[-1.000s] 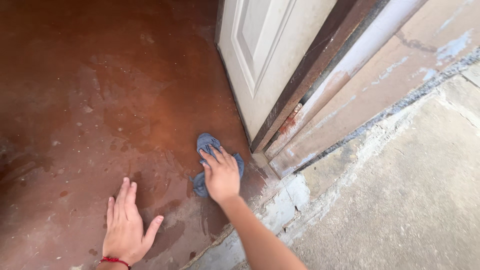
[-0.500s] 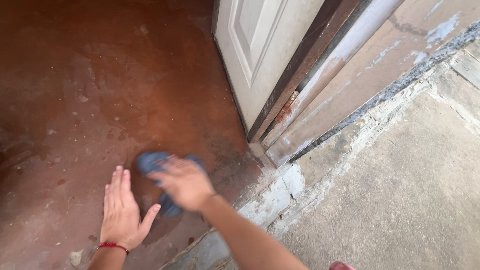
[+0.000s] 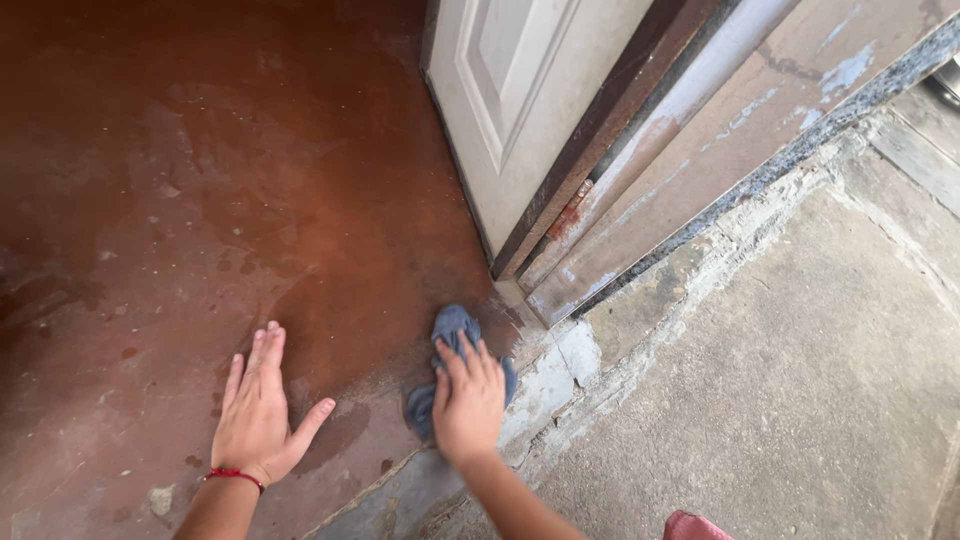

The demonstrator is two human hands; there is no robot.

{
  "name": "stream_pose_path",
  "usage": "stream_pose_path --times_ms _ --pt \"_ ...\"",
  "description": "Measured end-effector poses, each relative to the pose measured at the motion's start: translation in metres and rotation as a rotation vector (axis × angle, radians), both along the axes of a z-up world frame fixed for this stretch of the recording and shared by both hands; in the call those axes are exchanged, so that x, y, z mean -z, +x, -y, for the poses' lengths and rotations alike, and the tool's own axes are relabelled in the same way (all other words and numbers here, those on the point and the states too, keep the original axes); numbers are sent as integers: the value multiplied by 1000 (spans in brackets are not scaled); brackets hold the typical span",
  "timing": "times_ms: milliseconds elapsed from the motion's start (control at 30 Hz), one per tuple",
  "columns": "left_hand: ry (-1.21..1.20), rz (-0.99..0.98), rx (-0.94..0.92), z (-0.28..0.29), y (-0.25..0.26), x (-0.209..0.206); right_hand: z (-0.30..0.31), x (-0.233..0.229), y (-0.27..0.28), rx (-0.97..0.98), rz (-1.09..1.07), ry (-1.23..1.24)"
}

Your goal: The person wipes a section of the floor with a cloth, then rinses and wrings the cloth in a metal basin of water before continuing to wipe more of the floor surface.

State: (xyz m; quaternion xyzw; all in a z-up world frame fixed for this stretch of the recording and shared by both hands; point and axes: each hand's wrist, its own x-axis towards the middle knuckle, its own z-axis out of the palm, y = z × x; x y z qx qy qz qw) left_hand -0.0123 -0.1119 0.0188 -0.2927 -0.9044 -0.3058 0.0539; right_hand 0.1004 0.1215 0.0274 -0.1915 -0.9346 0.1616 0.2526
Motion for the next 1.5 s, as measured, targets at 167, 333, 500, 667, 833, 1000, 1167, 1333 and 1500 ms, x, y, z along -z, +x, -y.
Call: stream_pose_path --times_ms 167,333,500,667,833,1000,1167,1333,1500 --pt "359 250 -28 8 -3 -6 76 12 12 -77 -21 11" --pt "718 231 -135 21 6 -16 160 4 -1 -303 -46 -134" --pt "597 130 -199 51 0 -61 196 -5 -20 -424 -95 -499" --pt "366 85 -220 92 3 -119 246 3 -78 -344 -205 -1776" --pt "117 40 -267 144 -19 -176 255 -71 -124 -489 -138 -2423" --pt "575 502 -555 193 -52 -237 306 -192 -185 -845 -211 -2314" --pt "1278 830 -479 219 -81 -234 353 -230 -237 -911 -1 -1991" --pt "1536 785 -500 248 -132 -145 371 -221 -262 -852 98 -1540" --pt "1788 615 -642 242 -124 -109 379 -206 -254 -799 237 -1359"
